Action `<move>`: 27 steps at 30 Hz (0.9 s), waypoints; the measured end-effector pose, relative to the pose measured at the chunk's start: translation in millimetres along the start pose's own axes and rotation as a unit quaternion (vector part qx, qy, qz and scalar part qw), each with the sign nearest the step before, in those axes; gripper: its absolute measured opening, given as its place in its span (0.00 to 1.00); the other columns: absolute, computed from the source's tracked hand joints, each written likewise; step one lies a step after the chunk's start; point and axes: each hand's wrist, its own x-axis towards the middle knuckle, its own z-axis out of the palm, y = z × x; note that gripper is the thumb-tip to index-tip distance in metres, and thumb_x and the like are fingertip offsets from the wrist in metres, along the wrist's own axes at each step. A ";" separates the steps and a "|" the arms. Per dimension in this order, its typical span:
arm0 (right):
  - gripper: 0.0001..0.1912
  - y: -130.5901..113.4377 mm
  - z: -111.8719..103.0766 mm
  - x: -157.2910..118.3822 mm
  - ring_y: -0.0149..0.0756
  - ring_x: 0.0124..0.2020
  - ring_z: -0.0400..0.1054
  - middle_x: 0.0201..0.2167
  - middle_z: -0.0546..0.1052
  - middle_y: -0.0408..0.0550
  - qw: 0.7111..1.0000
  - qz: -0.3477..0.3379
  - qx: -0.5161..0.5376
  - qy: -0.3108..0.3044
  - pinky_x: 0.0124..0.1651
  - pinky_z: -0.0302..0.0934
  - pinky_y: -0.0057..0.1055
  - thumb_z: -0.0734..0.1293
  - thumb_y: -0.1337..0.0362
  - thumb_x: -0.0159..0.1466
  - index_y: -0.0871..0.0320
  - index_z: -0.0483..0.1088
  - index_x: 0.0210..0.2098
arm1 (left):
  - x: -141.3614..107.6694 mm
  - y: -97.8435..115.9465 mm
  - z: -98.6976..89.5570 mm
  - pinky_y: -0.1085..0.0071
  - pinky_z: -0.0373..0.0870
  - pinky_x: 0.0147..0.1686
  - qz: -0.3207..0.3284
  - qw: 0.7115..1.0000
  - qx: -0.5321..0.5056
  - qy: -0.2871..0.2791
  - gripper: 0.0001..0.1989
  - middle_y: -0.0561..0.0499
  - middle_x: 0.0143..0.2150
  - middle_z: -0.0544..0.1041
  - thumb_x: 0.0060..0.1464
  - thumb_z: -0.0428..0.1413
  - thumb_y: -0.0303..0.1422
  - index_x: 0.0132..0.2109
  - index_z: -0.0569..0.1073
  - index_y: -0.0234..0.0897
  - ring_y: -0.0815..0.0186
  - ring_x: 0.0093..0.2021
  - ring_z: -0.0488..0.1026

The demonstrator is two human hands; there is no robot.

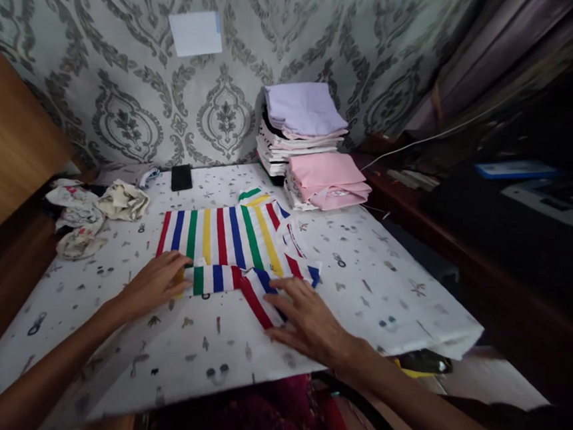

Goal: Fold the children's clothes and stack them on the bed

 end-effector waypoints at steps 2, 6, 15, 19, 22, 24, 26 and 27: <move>0.15 -10.3 4.4 -16.9 0.48 0.49 0.68 0.47 0.75 0.57 1.000 0.005 -0.010 -0.010 0.50 0.67 0.49 0.64 0.55 0.69 0.56 0.72 0.50 | -13.5 0.9 -1.8 0.67 0.69 0.36 -0.037 0.999 -0.007 -0.004 0.19 0.48 0.41 0.75 0.62 0.49 0.46 0.52 0.72 0.42 0.59 0.39 0.73; 0.14 -15.2 6.7 -19.5 0.42 0.41 0.69 0.38 0.76 0.53 0.998 0.056 -0.001 -0.005 0.48 0.67 0.43 0.56 0.70 0.71 0.57 0.72 0.38 | -27.9 0.0 -3.2 0.70 0.64 0.30 -0.069 0.997 -0.018 -0.011 0.12 0.55 0.29 0.70 0.61 0.48 0.42 0.43 0.72 0.43 0.64 0.29 0.68; 0.15 -21.0 -71.9 -30.1 0.39 0.46 0.71 0.48 0.77 0.51 0.921 0.210 0.293 -0.144 0.47 0.66 0.35 0.59 0.51 0.72 0.54 0.69 0.39 | -52.5 6.7 -4.4 0.70 0.68 0.36 -0.053 0.997 -0.050 -0.030 0.13 0.51 0.42 0.77 0.61 0.48 0.40 0.48 0.72 0.45 0.62 0.38 0.74; 0.15 -20.7 -80.8 -37.8 0.40 0.45 0.70 0.45 0.77 0.51 0.932 0.179 0.243 -0.199 0.49 0.65 0.37 0.61 0.52 0.70 0.54 0.73 0.42 | -65.5 20.5 -21.5 0.72 0.65 0.34 -0.015 0.991 -0.021 -0.132 0.10 0.54 0.35 0.77 0.61 0.47 0.37 0.39 0.73 0.45 0.63 0.34 0.74; 0.15 -19.4 -78.9 -28.9 0.37 0.38 0.71 0.39 0.78 0.49 0.929 0.171 0.247 -0.214 0.43 0.66 0.34 0.62 0.53 0.69 0.56 0.75 0.40 | -65.4 28.1 -34.6 0.73 0.63 0.30 -0.011 0.983 -0.035 -0.180 0.10 0.55 0.30 0.75 0.62 0.50 0.40 0.40 0.74 0.44 0.65 0.30 0.72; 0.16 -17.1 -70.1 -11.8 0.36 0.36 0.71 0.36 0.79 0.48 0.938 0.161 0.244 -0.186 0.41 0.67 0.34 0.60 0.54 0.71 0.56 0.75 0.40 | -55.6 33.9 -34.6 0.73 0.66 0.31 -0.005 0.985 -0.068 -0.160 0.13 0.54 0.32 0.77 0.64 0.49 0.43 0.42 0.75 0.43 0.65 0.30 0.73; 0.16 -13.6 -51.1 12.6 0.38 0.42 0.73 0.42 0.80 0.50 0.963 0.135 0.200 -0.122 0.47 0.68 0.37 0.58 0.56 0.72 0.55 0.75 0.44 | -38.9 41.7 -23.2 0.71 0.71 0.36 0.010 0.992 -0.091 -0.086 0.17 0.50 0.39 0.79 0.66 0.45 0.44 0.46 0.75 0.42 0.63 0.37 0.76; 0.16 -11.6 -38.0 25.8 0.40 0.47 0.73 0.48 0.79 0.51 0.976 0.119 0.161 -0.082 0.52 0.68 0.40 0.58 0.58 0.72 0.55 0.74 0.48 | -29.6 45.9 -13.2 0.68 0.72 0.42 0.024 0.995 -0.091 -0.035 0.19 0.48 0.45 0.79 0.68 0.43 0.43 0.50 0.74 0.42 0.62 0.43 0.76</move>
